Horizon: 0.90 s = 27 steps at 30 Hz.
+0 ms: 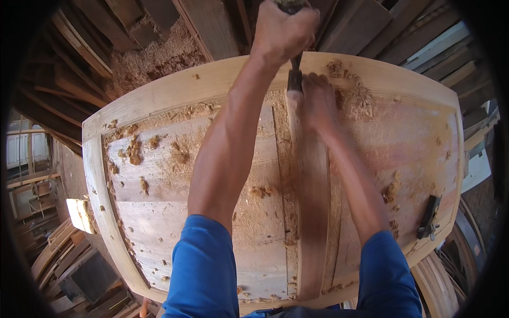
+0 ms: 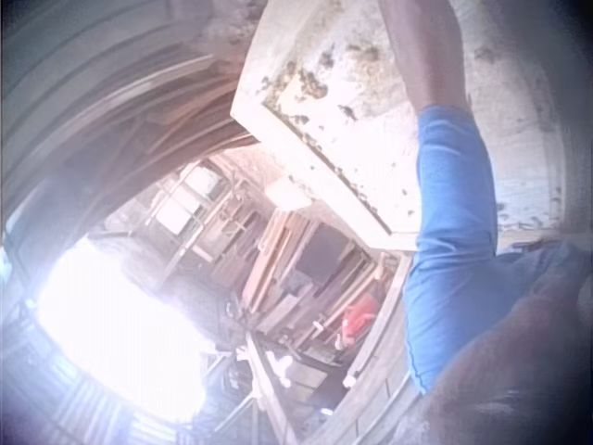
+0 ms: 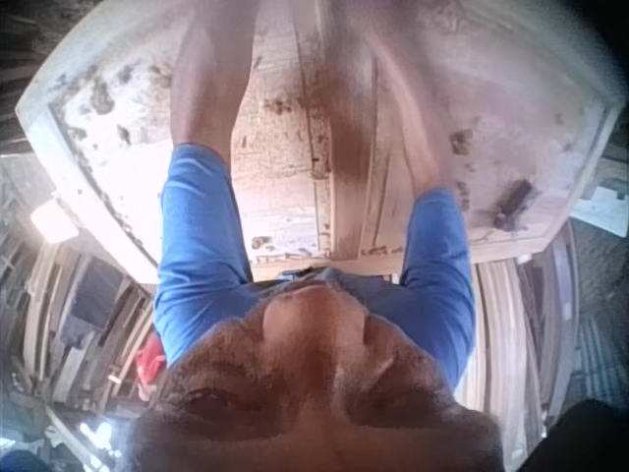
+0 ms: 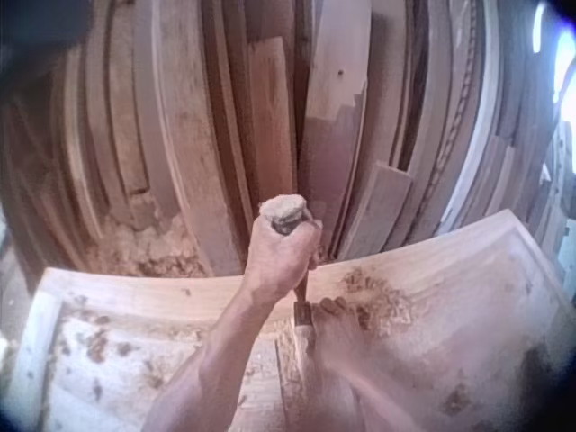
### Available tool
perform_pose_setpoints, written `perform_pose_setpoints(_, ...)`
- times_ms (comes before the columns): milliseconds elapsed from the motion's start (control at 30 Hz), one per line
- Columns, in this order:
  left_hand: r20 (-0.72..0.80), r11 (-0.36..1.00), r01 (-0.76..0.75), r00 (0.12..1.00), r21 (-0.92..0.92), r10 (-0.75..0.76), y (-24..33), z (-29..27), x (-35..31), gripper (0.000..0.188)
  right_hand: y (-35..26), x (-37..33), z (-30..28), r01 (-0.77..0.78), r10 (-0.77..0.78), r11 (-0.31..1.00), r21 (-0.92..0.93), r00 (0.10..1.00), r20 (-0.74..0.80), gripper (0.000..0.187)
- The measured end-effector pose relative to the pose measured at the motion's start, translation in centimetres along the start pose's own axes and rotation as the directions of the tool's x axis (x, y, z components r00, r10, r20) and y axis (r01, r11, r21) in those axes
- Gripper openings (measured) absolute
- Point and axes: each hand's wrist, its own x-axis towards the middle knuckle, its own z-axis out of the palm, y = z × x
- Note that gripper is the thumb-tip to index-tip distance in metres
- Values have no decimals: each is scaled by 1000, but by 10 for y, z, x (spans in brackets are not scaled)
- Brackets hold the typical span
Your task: The person carves a recessed groove into a wooden door panel using a chisel and a mallet, striking the chisel with the mallet while moving along a pencil line.
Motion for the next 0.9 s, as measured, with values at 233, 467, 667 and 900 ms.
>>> perform_pose_setpoints(233, -9, 984, -158, 987, -88, 158, 6, 7, 25, 14, 5, 5, -26, 59, -66, 997, -55, 990, -123, 33)
perform_pose_setpoints(467, -34, 983, -183, 982, 18, 184, -1, 3, 27, 18, 7, 17, -9, 51, -57, 998, -39, 983, -174, 28)
perform_pose_setpoints(667, 5, 998, -22, 1000, -59, 23, -4, -2, 5, 19, 0, -17, -6, 73, -71, 997, 23, 995, -74, 26)
perform_pose_setpoints(900, -33, 995, 63, 997, -73, -65, 7, 18, 3, 17, 4, -10, -23, -32, 32, 999, 18, 999, 9, 27)
